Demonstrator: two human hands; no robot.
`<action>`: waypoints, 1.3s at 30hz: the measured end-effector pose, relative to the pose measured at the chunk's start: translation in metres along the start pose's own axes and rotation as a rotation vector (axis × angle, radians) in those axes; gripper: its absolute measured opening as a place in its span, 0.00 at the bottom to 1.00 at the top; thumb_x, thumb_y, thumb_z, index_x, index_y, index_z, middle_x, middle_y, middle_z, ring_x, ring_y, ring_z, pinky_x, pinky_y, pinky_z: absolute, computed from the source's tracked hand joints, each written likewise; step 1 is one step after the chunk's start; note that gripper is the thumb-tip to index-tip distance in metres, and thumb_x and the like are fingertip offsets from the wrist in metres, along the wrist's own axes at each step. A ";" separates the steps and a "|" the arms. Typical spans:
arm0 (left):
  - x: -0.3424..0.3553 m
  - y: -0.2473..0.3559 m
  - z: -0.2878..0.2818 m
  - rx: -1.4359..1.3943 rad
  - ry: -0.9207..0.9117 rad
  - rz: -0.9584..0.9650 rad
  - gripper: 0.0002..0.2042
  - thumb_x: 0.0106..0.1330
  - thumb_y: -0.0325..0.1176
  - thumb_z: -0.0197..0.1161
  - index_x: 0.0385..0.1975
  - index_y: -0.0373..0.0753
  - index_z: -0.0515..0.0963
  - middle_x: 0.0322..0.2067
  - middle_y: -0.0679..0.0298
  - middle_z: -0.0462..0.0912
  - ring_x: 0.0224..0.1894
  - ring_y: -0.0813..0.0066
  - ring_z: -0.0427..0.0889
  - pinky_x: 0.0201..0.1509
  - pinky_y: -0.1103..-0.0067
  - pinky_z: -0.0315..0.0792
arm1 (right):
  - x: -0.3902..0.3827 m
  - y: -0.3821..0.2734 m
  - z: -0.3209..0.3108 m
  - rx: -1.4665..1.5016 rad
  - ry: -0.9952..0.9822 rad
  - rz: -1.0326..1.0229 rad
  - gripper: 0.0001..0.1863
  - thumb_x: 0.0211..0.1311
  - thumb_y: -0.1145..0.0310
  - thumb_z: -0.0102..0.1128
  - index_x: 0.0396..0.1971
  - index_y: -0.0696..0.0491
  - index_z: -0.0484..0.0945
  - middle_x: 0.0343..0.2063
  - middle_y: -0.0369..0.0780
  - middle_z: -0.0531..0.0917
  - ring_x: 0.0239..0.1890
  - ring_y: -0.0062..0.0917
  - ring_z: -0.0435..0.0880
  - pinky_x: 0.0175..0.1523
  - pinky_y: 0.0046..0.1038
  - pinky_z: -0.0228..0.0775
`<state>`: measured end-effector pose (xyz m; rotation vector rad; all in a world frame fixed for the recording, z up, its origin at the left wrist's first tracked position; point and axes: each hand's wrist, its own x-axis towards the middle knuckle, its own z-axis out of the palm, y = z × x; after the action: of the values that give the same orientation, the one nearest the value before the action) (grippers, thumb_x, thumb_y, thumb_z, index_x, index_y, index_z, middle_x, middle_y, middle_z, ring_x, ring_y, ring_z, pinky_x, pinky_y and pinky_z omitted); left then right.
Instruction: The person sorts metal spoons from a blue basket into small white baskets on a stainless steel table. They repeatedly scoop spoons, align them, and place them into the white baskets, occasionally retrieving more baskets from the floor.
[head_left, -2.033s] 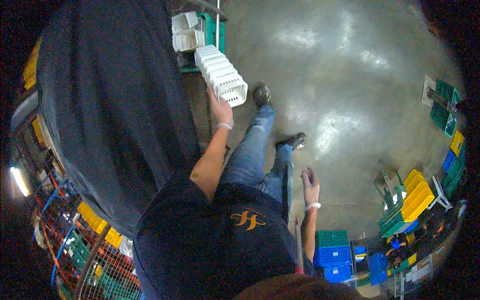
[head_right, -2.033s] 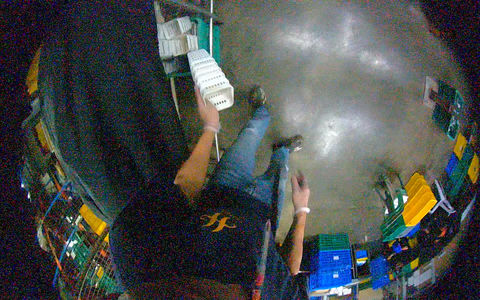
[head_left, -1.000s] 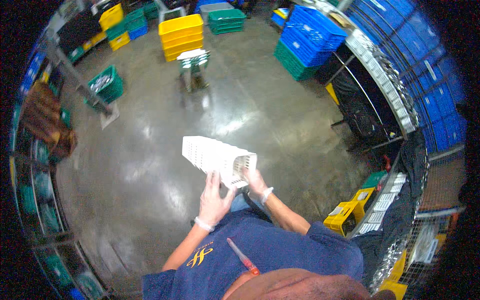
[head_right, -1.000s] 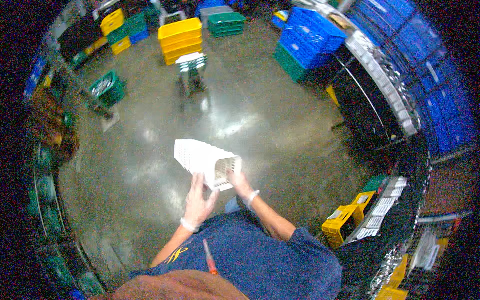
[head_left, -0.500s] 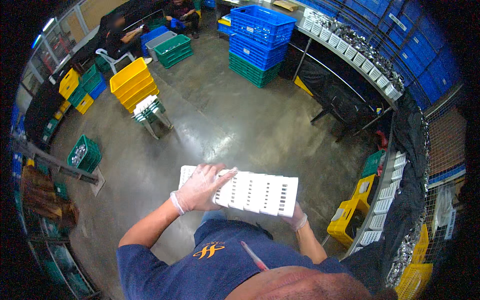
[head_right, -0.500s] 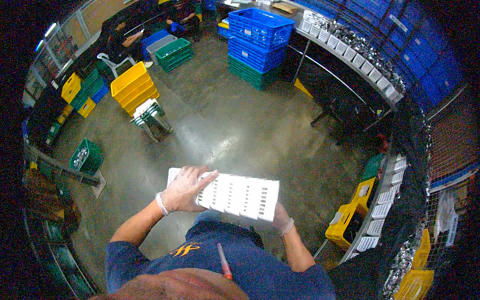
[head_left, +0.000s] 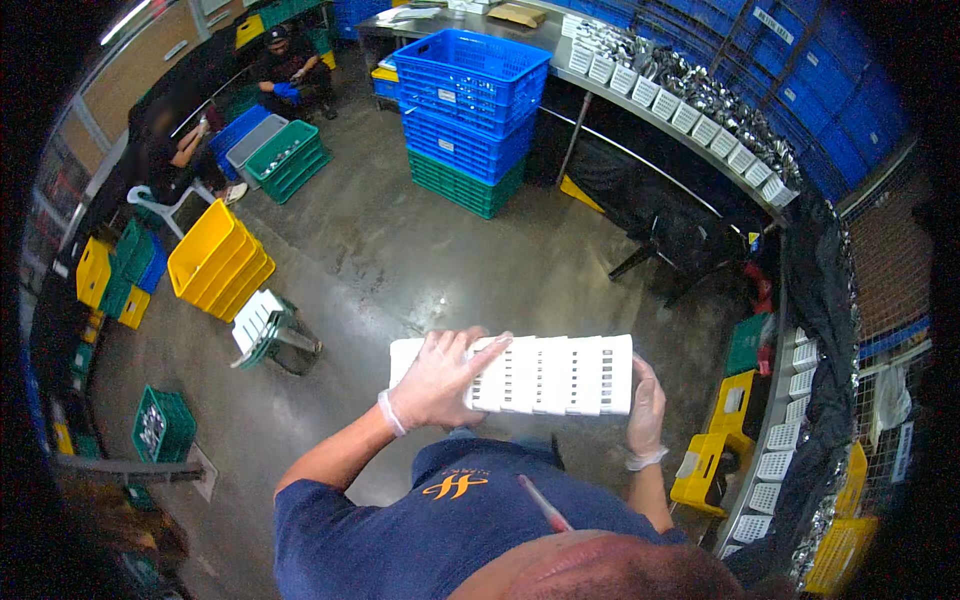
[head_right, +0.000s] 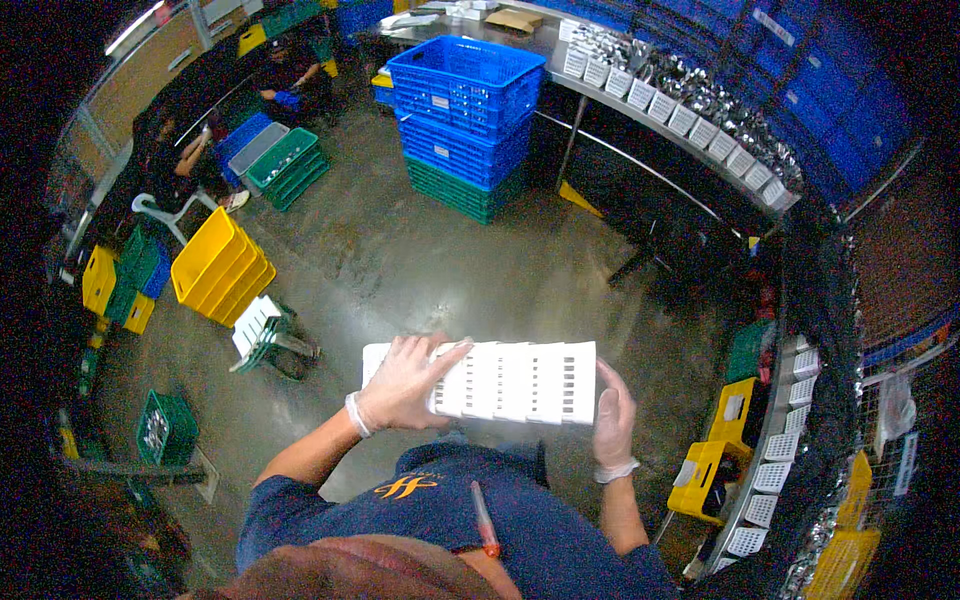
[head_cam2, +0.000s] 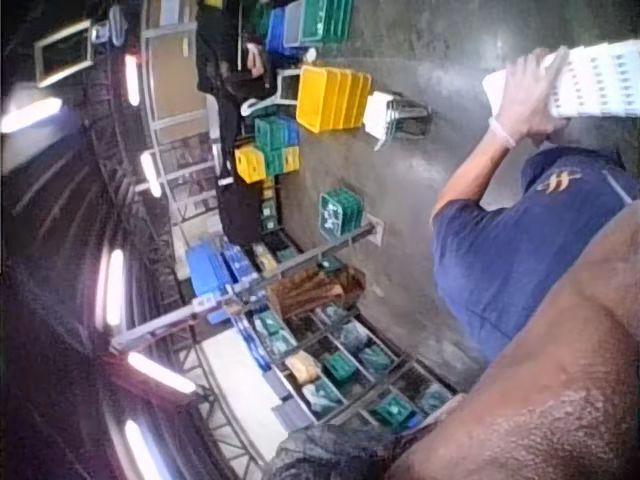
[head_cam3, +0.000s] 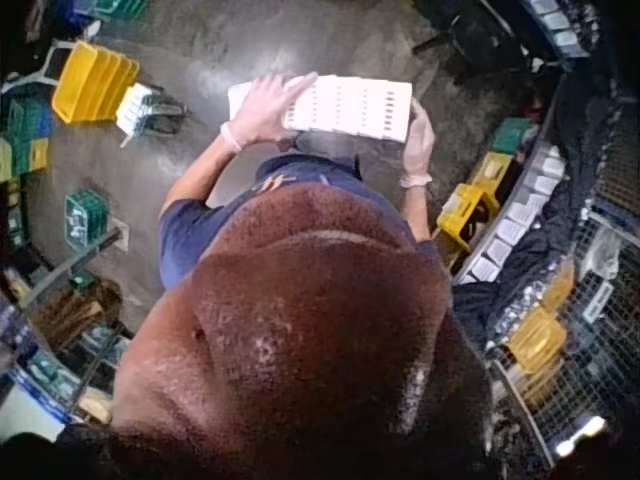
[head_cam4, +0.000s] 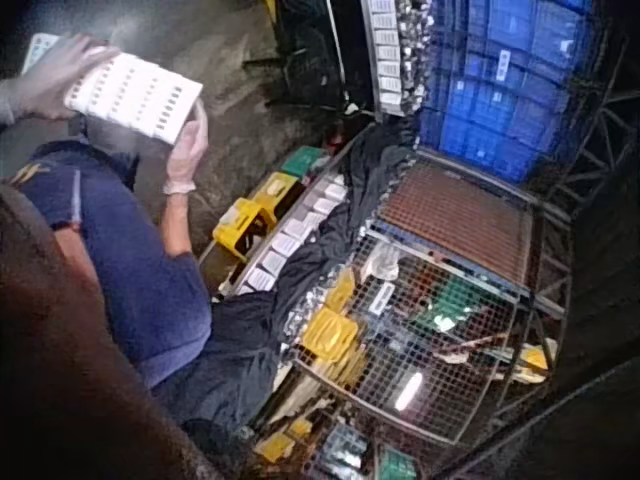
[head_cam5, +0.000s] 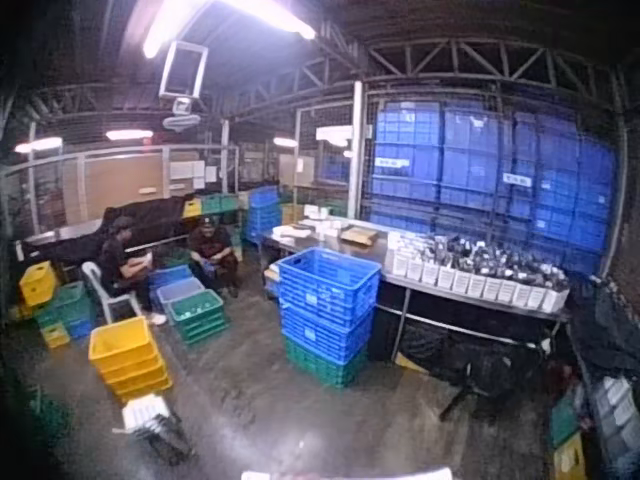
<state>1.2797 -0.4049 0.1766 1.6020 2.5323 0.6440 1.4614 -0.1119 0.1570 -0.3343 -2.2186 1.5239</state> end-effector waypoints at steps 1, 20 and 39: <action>0.017 -0.013 -0.004 0.012 -0.002 0.045 0.55 0.41 0.46 0.78 0.75 0.45 0.59 0.60 0.47 0.70 0.58 0.48 0.73 0.63 0.57 0.64 | 0.013 -0.006 0.002 0.126 -0.063 0.096 0.32 0.80 0.48 0.44 0.62 0.65 0.74 0.55 0.44 0.82 0.56 0.26 0.80 0.63 0.30 0.71; 0.441 -0.214 -0.022 0.129 -0.114 0.142 0.49 0.42 0.51 0.79 0.71 0.52 0.67 0.63 0.46 0.69 0.60 0.44 0.70 0.64 0.55 0.62 | 0.428 0.119 -0.089 0.439 -0.147 0.483 0.19 0.67 0.67 0.67 0.54 0.61 0.81 0.47 0.40 0.87 0.47 0.22 0.85 0.56 0.27 0.75; 0.844 -0.572 -0.132 -0.004 0.869 -0.041 0.61 0.46 0.45 0.82 0.76 0.31 0.48 0.63 0.40 0.65 0.66 0.42 0.65 0.71 0.57 0.61 | 0.841 0.156 -0.111 0.404 0.331 0.273 0.27 0.64 0.71 0.65 0.60 0.68 0.72 0.54 0.46 0.83 0.54 0.30 0.84 0.62 0.32 0.72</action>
<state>0.3773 0.0870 0.2070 1.4602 3.0677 1.6266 0.7672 0.3961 0.2218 -0.7227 -1.6168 1.8554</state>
